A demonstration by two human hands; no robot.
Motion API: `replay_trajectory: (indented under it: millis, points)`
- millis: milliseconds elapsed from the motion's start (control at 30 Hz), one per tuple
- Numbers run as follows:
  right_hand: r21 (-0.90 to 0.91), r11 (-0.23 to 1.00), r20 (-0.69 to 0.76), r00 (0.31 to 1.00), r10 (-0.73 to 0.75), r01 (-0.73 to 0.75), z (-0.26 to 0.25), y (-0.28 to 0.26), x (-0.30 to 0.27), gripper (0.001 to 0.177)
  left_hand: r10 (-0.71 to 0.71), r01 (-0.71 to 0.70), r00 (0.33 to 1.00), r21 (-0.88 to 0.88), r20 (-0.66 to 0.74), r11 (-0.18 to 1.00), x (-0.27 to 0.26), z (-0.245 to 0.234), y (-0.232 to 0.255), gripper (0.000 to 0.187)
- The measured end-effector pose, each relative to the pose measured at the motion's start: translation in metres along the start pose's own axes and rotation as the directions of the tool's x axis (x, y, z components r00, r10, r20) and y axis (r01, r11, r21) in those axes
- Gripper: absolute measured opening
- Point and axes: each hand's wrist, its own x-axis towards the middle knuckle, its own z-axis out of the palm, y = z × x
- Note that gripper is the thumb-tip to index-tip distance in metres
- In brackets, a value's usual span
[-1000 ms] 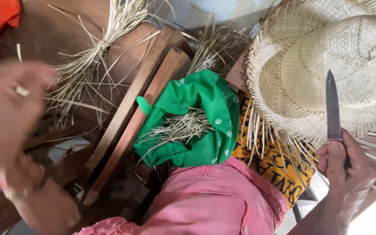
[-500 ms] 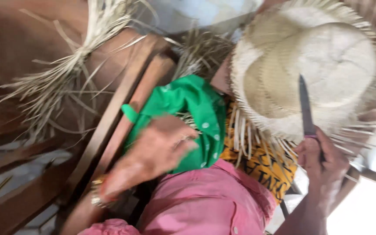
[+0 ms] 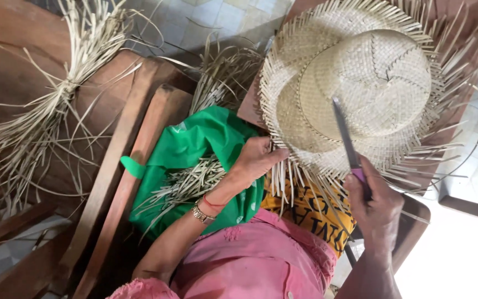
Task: Trimming the excess straw from the brim of a woven hat using a knife to finish the product.
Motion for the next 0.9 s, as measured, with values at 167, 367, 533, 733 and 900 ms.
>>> replay_trajectory:
  millis: [167,367,533,733,900]
  points:
    - [-0.066,0.997,0.052,0.998,-0.043,0.046,0.017,0.012,0.0,0.035,0.007,-0.016,0.998,-0.134,-0.068,0.991,0.018,0.014,-0.006,0.038]
    - [-0.098,0.984,0.079,0.987,-0.14,0.148,0.035,-0.017,0.016,0.039,0.16,-0.187,0.976,-0.191,-0.148,0.964,0.009,0.009,0.009,0.039]
    - [-0.278,0.927,0.169,0.963,-0.209,0.25,0.053,-0.022,0.008,0.044,0.076,-0.109,0.991,-0.348,-0.107,0.931,-0.003,0.008,0.002,0.011]
    - [-0.401,0.882,0.195,0.963,-0.184,0.249,0.06,-0.024,0.008,0.048,0.095,-0.101,0.995,-0.416,-0.035,0.904,0.014,0.011,-0.026,0.01]
    - [-0.428,0.876,0.183,0.971,-0.157,0.222,0.07,-0.013,0.003,0.047,0.067,-0.094,0.995,-0.454,-0.076,0.886,0.011,0.014,-0.013,0.01]
